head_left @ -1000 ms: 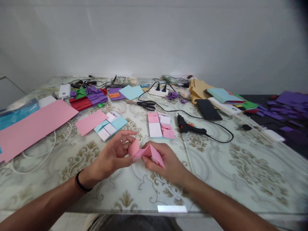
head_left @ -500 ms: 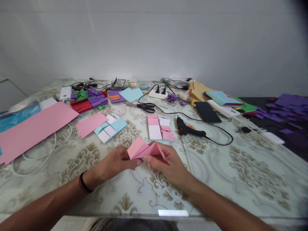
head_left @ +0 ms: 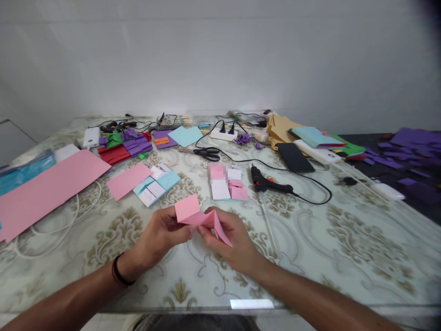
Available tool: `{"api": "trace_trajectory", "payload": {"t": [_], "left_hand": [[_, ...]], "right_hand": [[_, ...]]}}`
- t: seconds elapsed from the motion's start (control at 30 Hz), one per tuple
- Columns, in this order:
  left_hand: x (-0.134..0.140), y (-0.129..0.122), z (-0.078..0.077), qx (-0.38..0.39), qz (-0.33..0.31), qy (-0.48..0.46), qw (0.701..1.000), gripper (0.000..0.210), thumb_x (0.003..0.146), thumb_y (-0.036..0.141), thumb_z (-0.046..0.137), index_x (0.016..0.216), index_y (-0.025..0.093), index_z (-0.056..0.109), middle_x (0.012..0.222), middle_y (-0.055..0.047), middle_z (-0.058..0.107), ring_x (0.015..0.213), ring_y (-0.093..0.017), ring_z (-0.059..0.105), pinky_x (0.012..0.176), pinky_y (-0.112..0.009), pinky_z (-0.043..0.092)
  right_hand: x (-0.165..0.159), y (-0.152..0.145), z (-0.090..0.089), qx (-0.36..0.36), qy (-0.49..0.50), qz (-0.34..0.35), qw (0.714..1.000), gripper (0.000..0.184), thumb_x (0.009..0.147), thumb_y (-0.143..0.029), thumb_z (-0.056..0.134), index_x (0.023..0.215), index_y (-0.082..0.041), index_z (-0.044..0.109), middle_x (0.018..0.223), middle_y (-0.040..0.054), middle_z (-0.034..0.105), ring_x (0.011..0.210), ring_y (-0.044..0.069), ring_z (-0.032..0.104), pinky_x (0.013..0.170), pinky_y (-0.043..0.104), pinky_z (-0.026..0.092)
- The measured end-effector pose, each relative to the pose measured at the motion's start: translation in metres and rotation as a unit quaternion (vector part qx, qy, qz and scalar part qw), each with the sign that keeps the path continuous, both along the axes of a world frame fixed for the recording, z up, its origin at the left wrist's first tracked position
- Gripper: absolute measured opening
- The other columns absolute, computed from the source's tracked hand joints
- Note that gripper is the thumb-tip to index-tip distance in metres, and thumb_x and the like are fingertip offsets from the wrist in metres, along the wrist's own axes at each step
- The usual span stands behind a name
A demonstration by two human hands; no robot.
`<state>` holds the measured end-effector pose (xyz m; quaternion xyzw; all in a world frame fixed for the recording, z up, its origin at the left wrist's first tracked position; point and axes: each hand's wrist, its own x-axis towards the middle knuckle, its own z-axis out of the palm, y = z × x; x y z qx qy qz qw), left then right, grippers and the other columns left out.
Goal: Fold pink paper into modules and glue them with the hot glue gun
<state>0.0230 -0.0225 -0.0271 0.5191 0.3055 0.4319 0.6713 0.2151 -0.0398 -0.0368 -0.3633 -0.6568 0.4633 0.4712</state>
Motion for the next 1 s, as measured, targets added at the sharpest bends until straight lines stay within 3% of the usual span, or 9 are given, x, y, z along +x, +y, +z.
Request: {"api": "trace_trajectory", "payload": {"t": [0.33,0.47,0.6,0.7,0.77,0.87,0.93,1.0], "left_hand": [[0.000,-0.003,-0.001,-0.004,0.006,0.052,0.999,0.005,0.078,0.017,0.077,0.080,0.013,0.076,0.068,-0.001,0.070,0.058,-0.010,0.055,0.059,-0.023,0.045],[-0.001,0.000,0.001,-0.012,0.006,0.047,0.999,0.003,0.078,0.017,0.074,0.076,0.015,0.074,0.065,0.000,0.067,0.057,-0.011,0.055,0.060,-0.025,0.044],[-0.005,0.008,0.014,-0.045,0.078,0.009,0.996,0.010,0.074,0.019,0.076,0.068,0.017,0.069,0.057,0.002,0.063,0.055,-0.011,0.053,0.059,-0.025,0.042],[-0.012,0.013,0.020,-0.027,0.108,-0.003,0.994,0.012,0.079,0.021,0.078,0.073,0.016,0.069,0.062,0.001,0.064,0.060,-0.011,0.054,0.063,-0.025,0.043],[-0.016,0.013,0.017,-0.021,0.081,-0.009,0.996,0.013,0.083,0.022,0.080,0.088,0.017,0.070,0.076,-0.001,0.070,0.069,-0.013,0.061,0.071,-0.026,0.047],[-0.016,0.009,0.007,-0.053,-0.016,-0.022,0.998,0.045,0.082,0.021,0.087,0.119,0.026,0.062,0.106,-0.003,0.074,0.086,-0.016,0.069,0.081,-0.030,0.051],[-0.014,0.006,0.001,-0.077,-0.054,-0.026,0.995,0.055,0.082,0.017,0.087,0.126,0.030,0.056,0.111,-0.003,0.073,0.094,-0.017,0.069,0.084,-0.029,0.050],[-0.012,0.004,-0.002,-0.092,-0.070,-0.039,0.993,0.059,0.083,0.013,0.084,0.129,0.031,0.053,0.103,0.000,0.071,0.093,-0.014,0.068,0.083,-0.026,0.049]], "right_hand": [[-0.004,-0.003,0.000,0.021,0.003,-0.008,1.000,0.008,0.086,-0.014,0.066,0.082,-0.019,0.071,0.077,0.0009,0.073,0.066,0.015,0.063,0.063,0.025,0.046],[-0.002,-0.005,0.005,0.024,-0.029,-0.045,0.998,0.014,0.089,-0.023,0.066,0.075,-0.020,0.065,0.067,-0.0009,0.062,0.060,0.014,0.052,0.057,0.026,0.041],[0.003,-0.003,0.009,0.012,-0.030,-0.081,0.996,0.020,0.089,-0.027,0.066,0.072,-0.021,0.057,0.063,-0.0034,0.050,0.058,0.013,0.044,0.055,0.026,0.037],[0.005,0.000,0.009,0.000,-0.020,-0.086,0.996,0.022,0.091,-0.028,0.064,0.073,-0.021,0.054,0.063,-0.0044,0.047,0.057,0.013,0.041,0.055,0.026,0.035],[0.007,0.003,0.009,-0.002,-0.026,-0.071,0.997,0.020,0.092,-0.028,0.062,0.074,-0.021,0.055,0.064,-0.0042,0.048,0.058,0.013,0.041,0.055,0.026,0.035],[0.010,0.006,0.008,0.014,-0.056,-0.021,0.998,0.011,0.087,-0.023,0.066,0.078,-0.020,0.060,0.068,-0.0039,0.052,0.061,0.013,0.045,0.058,0.026,0.037],[0.011,0.007,0.007,0.032,-0.074,0.009,0.997,0.009,0.082,-0.020,0.072,0.084,-0.020,0.063,0.072,-0.0035,0.058,0.064,0.013,0.049,0.062,0.026,0.039],[0.012,0.007,0.007,0.038,-0.081,0.027,0.996,0.015,0.078,-0.019,0.076,0.089,-0.020,0.066,0.075,-0.0030,0.062,0.066,0.014,0.052,0.064,0.026,0.039]]}}
